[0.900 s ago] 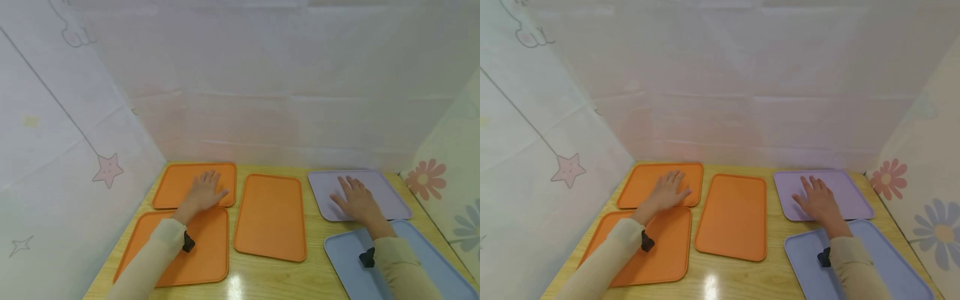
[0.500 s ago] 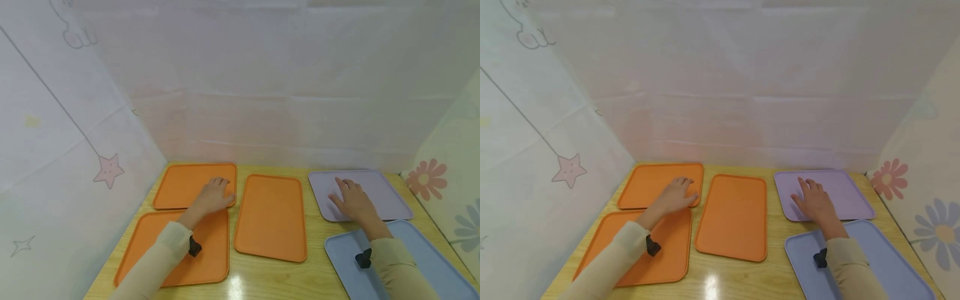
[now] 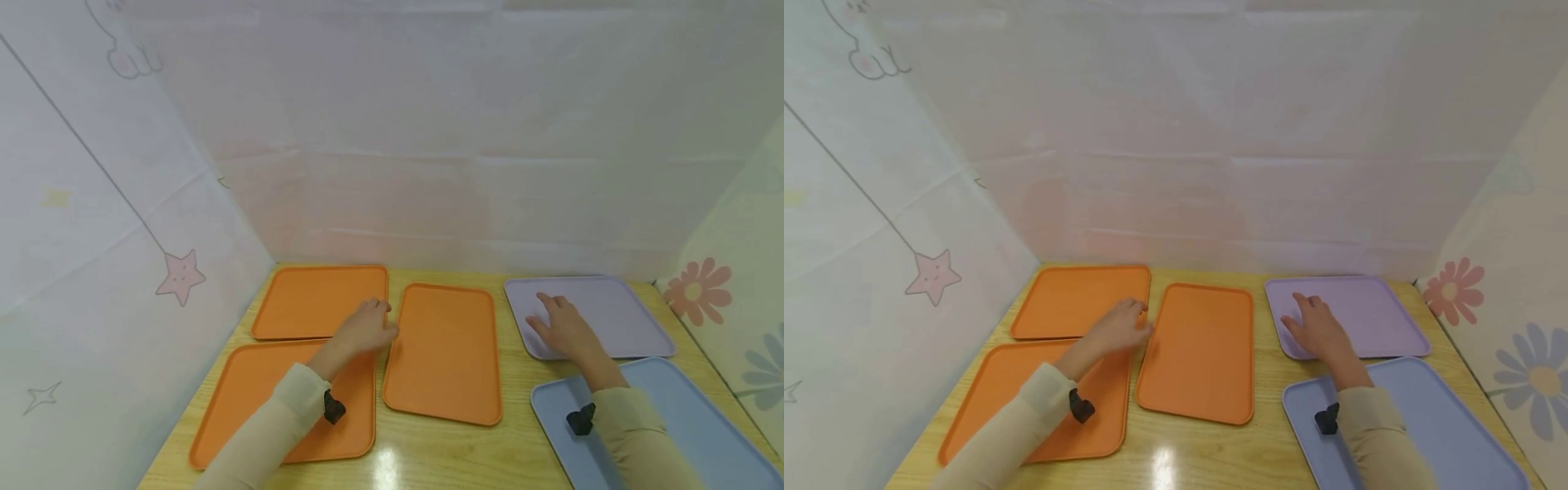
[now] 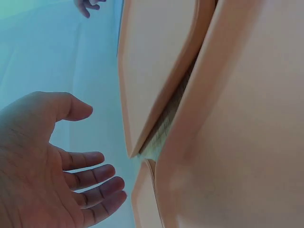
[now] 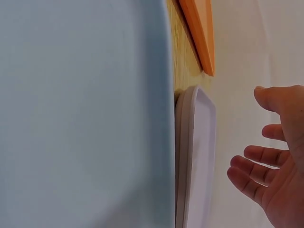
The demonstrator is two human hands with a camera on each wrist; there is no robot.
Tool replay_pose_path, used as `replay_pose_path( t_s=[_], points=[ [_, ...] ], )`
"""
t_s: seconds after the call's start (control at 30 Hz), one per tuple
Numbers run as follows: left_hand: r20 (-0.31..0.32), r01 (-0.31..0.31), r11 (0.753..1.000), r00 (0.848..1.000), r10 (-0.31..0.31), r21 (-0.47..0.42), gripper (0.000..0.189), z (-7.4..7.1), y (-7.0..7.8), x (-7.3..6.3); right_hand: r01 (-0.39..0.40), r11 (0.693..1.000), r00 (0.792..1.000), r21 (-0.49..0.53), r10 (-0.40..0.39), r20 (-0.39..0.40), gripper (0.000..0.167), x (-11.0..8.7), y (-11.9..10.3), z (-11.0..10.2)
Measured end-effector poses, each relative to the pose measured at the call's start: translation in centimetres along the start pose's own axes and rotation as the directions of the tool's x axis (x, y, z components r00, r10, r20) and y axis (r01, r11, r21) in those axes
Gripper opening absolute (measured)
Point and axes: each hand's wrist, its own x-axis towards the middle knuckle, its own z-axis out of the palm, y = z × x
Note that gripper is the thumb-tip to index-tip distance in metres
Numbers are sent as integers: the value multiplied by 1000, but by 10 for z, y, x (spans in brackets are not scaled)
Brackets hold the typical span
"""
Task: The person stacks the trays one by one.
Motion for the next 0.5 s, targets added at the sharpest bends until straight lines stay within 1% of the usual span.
replay_pose_path(
  t_s=[0.17, 0.37, 0.5],
  points=[
    [32, 17, 1000, 999, -17, -20, 59, 4, 4, -1, 15, 999, 1000, 39, -16, 2, 64, 4, -5, 7],
    [58, 8, 1000, 998, -7, -17, 57, 8, 6, -4, -10, 997, 1000, 76, 8, 24, 64, 9, -11, 13],
    [69, 7, 1000, 998, -6, -23, 56, 9, 7, -6, 2, 994, 1000, 105, -5, 26, 64, 12, -15, 15]
  ],
)
